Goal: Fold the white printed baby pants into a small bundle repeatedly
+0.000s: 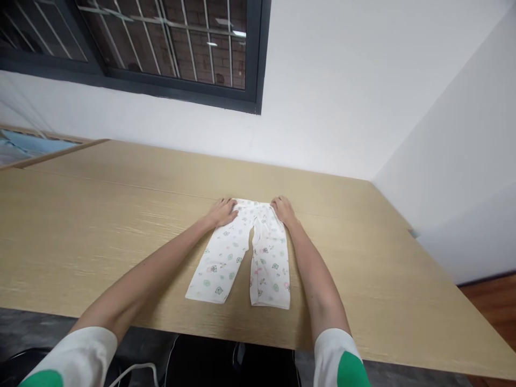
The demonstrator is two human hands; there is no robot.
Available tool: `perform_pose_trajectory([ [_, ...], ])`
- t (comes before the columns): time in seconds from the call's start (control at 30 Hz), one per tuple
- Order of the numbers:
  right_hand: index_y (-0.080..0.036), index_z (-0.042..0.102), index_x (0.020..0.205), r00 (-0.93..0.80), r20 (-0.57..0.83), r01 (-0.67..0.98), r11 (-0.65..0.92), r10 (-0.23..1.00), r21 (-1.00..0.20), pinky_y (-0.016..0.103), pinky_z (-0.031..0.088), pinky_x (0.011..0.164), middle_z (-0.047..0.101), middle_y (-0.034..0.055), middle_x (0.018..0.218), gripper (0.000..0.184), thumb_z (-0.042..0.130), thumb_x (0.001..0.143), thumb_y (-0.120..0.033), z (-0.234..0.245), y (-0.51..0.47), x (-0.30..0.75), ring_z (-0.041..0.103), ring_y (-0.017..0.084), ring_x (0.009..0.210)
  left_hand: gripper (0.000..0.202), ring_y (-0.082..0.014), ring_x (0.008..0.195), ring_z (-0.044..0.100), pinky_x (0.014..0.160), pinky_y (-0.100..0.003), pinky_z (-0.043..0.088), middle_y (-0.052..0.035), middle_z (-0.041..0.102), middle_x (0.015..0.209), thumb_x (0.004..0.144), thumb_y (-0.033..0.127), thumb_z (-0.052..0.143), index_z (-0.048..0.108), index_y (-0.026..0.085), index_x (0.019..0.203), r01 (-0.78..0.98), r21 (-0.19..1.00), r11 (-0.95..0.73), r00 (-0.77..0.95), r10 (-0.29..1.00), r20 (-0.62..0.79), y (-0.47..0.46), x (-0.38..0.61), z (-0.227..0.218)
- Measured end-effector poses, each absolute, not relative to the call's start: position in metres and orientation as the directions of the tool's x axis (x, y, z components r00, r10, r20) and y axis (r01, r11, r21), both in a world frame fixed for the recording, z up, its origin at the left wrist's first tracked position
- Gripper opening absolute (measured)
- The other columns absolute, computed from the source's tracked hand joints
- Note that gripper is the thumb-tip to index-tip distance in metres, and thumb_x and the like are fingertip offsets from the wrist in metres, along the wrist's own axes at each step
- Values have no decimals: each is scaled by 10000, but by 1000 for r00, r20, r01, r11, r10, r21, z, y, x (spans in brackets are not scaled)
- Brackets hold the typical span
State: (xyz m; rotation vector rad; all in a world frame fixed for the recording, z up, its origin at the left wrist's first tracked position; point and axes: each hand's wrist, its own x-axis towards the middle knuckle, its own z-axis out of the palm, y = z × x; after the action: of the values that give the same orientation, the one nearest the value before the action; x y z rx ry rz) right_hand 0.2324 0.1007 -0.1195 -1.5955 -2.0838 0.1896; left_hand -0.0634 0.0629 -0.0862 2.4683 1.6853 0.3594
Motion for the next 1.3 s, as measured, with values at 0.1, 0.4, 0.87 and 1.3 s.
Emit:
perform_pose_trajectory([
  [0.1, -178, 715, 1008, -73, 308, 869, 212, 949, -448, 383, 354, 985, 676, 124, 1099, 222, 525, 983, -291, -122, 105, 235, 548, 261, 1091, 401, -386, 1331, 440, 1107, -525, 331, -247, 483, 1453, 976, 291, 446, 540, 78, 1302, 905, 250, -344, 314, 937, 153, 54, -47, -71],
  [0.4, -200, 705, 891, 120, 325, 822, 89, 938, -562, 397, 332, 919, 729, 80, 971, 264, 524, 936, -387, -128, 101, 237, 593, 253, 994, 524, -296, 711, 651, 695, -459, 520, -119, 666, 756, 925, 660, 506, 699, 173, 928, 616, 300, -729, 763, 646, 4, -111, 62, -85],
  [0.87, -209, 604, 939, 195, 245, 687, 45, 950, -725, 328, 443, 800, 689, -11, 781, 161, 603, 814, -311, -104, 106, 226, 642, 197, 775, 357, -216, 697, 675, 702, -340, 471, -62, 712, 714, 967, 325, 432, 641, 182, 715, 574, 507, -644, 775, 627, -82, -154, 37, -53],
  [1.3, -210, 580, 1057, 133, 200, 692, 54, 971, -720, 362, 514, 824, 672, 82, 1027, 244, 609, 817, -178, -71, 122, 71, 656, 259, 927, 430, -183, 615, 592, 608, -299, 311, -19, 639, 645, 1042, 362, 339, 534, 212, 690, 862, 480, -160, 206, 977, -45, -208, -103, -58],
])
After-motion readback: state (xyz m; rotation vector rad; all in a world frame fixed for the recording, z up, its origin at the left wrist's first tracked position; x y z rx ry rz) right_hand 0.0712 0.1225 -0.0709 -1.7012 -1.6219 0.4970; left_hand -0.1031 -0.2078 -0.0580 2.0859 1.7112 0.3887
